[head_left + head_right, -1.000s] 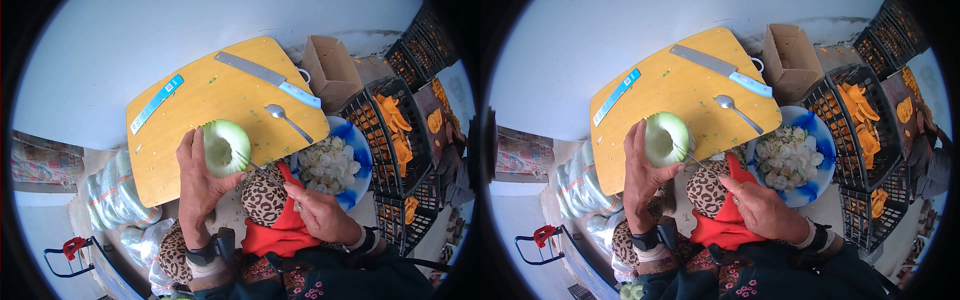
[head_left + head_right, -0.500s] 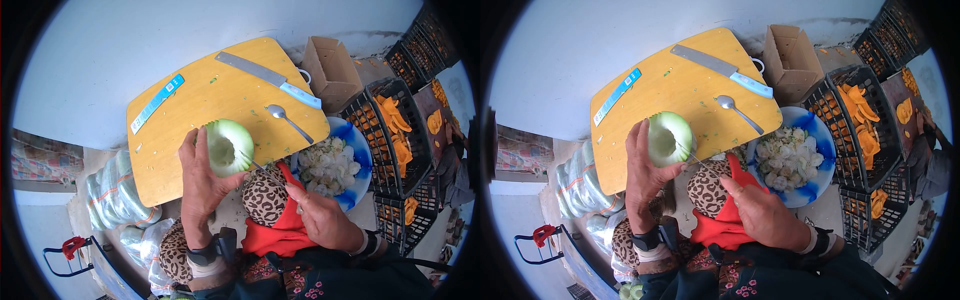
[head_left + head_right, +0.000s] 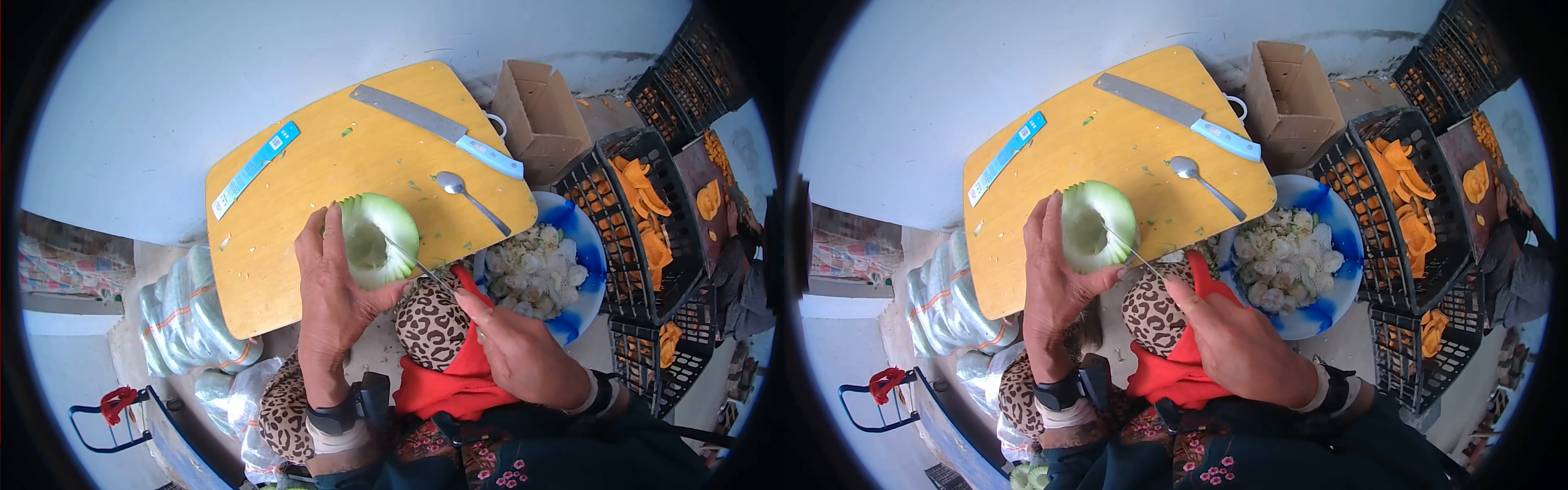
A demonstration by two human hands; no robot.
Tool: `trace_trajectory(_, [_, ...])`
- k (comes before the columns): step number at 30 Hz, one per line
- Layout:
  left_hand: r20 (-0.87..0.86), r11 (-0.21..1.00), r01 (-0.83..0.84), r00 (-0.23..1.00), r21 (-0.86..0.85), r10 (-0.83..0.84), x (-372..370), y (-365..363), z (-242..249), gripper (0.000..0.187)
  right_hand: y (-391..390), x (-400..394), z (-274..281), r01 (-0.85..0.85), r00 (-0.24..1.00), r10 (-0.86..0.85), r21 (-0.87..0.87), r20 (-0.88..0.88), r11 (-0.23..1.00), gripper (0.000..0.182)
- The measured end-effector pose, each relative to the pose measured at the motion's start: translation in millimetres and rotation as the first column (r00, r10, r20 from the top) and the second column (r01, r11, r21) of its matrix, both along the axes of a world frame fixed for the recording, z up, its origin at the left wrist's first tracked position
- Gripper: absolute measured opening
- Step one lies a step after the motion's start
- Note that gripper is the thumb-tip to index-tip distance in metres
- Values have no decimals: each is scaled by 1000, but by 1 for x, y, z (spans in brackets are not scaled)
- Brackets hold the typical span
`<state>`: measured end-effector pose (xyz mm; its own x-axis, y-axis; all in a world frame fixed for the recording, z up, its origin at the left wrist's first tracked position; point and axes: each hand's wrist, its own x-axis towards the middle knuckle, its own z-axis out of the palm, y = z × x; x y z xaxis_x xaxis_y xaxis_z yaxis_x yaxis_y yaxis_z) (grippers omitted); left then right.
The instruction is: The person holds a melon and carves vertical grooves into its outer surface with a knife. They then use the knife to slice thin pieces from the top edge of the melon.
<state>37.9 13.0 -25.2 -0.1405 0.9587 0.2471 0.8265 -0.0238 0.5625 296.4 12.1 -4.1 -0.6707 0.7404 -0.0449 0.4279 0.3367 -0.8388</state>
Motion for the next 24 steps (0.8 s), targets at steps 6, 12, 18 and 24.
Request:
trace_trajectory(6, [-46, 998, 26, 999, 51, -24, -1, 1, -4, 121, 6, -14, -7, -13, 999, 17, 110, -37, 994, 71])
trace_trajectory(12, [31, 999, -17, 999, 41, 16, -7, 2, -12, 125, 12, -21, -12, -24, 1000, 26, 185, -8, 982, 72])
trace_trajectory(18, [127, 998, -62, 990, 21, 59, -7, 1, -12, 123, 5, -2, 4, -44, 997, 38, 89, 72, 995, 63])
trace_trajectory(24, [98, 999, -11, 995, 41, 7, -6, -1, -12, 124, -4, 12, 9, -67, 994, 60, 68, 90, 995, 64])
